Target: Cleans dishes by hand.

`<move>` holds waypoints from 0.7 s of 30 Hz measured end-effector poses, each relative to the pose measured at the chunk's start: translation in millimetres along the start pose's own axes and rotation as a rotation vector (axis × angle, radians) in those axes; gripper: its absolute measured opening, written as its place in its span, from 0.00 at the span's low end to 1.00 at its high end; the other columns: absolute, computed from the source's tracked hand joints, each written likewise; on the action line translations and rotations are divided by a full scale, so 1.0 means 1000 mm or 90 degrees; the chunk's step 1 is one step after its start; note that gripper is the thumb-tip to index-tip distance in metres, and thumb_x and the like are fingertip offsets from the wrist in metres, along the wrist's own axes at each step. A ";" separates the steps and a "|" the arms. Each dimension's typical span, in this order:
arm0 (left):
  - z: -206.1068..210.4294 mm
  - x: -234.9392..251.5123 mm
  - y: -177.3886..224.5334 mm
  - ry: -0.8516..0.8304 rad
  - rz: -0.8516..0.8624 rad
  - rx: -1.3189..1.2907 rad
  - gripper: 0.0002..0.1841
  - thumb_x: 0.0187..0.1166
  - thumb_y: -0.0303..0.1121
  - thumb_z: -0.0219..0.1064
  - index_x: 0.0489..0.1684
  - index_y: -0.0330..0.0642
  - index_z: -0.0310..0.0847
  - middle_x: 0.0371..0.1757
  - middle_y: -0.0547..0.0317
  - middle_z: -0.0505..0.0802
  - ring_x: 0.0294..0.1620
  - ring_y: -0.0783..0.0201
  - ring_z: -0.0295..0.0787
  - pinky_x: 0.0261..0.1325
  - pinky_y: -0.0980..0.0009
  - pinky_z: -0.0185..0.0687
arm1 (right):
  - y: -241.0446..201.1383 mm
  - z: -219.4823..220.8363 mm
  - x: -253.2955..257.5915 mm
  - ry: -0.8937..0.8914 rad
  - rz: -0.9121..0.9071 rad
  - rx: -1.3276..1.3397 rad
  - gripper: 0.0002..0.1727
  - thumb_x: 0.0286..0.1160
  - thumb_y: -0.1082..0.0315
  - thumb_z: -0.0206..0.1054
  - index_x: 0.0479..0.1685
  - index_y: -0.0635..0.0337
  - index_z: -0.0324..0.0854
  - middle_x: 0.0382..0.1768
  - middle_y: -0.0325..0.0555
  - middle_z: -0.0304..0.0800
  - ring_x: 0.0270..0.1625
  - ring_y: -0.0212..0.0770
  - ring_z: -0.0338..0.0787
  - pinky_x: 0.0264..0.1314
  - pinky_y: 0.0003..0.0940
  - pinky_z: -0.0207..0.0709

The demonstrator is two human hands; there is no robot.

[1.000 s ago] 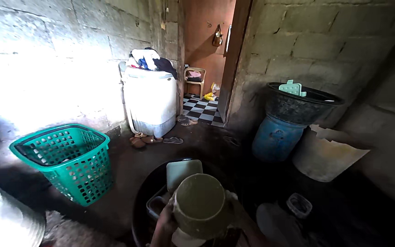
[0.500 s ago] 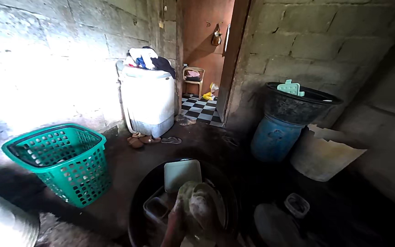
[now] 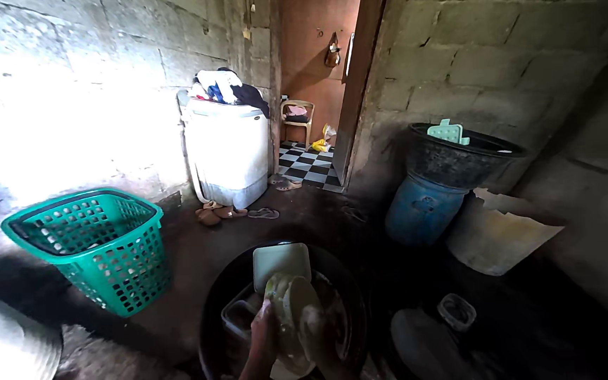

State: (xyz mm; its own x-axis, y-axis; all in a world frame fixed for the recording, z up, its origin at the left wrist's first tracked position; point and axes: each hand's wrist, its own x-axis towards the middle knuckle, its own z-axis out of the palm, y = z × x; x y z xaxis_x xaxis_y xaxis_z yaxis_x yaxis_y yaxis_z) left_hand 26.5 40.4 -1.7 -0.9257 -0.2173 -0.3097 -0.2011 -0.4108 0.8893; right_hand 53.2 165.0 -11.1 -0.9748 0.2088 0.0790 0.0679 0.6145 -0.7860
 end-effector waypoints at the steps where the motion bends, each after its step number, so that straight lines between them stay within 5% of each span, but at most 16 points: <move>1: 0.002 -0.004 -0.002 -0.013 0.012 0.012 0.22 0.95 0.41 0.46 0.60 0.28 0.77 0.40 0.49 0.89 0.37 0.64 0.88 0.44 0.63 0.87 | -0.003 0.004 0.001 0.040 -0.054 0.024 0.24 0.74 0.66 0.71 0.64 0.77 0.82 0.61 0.71 0.88 0.68 0.63 0.87 0.77 0.53 0.76; 3: 0.006 -0.014 -0.003 -0.059 0.010 0.004 0.22 0.95 0.41 0.45 0.61 0.28 0.76 0.40 0.49 0.89 0.38 0.64 0.89 0.45 0.64 0.88 | -0.016 -0.004 0.011 0.100 -0.128 0.058 0.24 0.76 0.66 0.70 0.64 0.79 0.81 0.62 0.72 0.87 0.70 0.62 0.85 0.80 0.51 0.73; 7: 0.006 -0.020 0.003 -0.114 -0.046 -0.068 0.24 0.95 0.46 0.44 0.60 0.33 0.78 0.40 0.50 0.92 0.39 0.62 0.92 0.44 0.61 0.91 | 0.001 -0.025 0.057 0.258 -0.171 -0.039 0.18 0.75 0.63 0.71 0.52 0.71 0.90 0.53 0.64 0.93 0.61 0.59 0.92 0.70 0.51 0.82; 10: 0.005 -0.016 0.012 -0.071 -0.061 -0.060 0.26 0.95 0.48 0.43 0.63 0.34 0.78 0.43 0.48 0.91 0.41 0.59 0.91 0.46 0.57 0.89 | 0.010 -0.045 0.051 0.081 0.010 -0.156 0.22 0.85 0.58 0.62 0.66 0.64 0.85 0.65 0.64 0.87 0.73 0.60 0.84 0.78 0.54 0.74; 14: 0.008 -0.008 0.007 -0.016 -0.031 -0.054 0.23 0.95 0.44 0.46 0.55 0.31 0.79 0.35 0.51 0.90 0.34 0.64 0.89 0.40 0.63 0.88 | 0.021 -0.011 0.012 0.011 0.069 -0.084 0.24 0.80 0.62 0.67 0.70 0.69 0.82 0.69 0.69 0.85 0.74 0.64 0.83 0.81 0.56 0.71; 18: 0.007 -0.012 0.000 -0.042 -0.004 -0.031 0.21 0.95 0.41 0.47 0.53 0.29 0.79 0.35 0.52 0.90 0.34 0.65 0.90 0.41 0.64 0.89 | -0.006 0.001 -0.006 0.124 -0.079 0.050 0.25 0.69 0.67 0.74 0.60 0.81 0.83 0.60 0.75 0.88 0.67 0.66 0.87 0.76 0.55 0.76; 21: 0.009 -0.029 0.008 -0.093 -0.017 -0.013 0.23 0.95 0.43 0.45 0.57 0.32 0.79 0.38 0.53 0.91 0.37 0.65 0.91 0.43 0.64 0.90 | -0.013 -0.021 0.021 0.188 -0.167 0.051 0.22 0.75 0.66 0.69 0.60 0.78 0.84 0.59 0.70 0.89 0.67 0.61 0.88 0.76 0.52 0.76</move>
State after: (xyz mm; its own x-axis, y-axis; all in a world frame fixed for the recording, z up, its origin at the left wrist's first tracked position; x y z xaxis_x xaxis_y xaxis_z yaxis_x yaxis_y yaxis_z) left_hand 48.6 51.4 17.0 -0.9571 -0.0747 -0.2801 -0.2220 -0.4324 0.8739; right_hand 36.7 177.2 13.5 -0.8533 0.2692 0.4465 -0.2029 0.6175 -0.7600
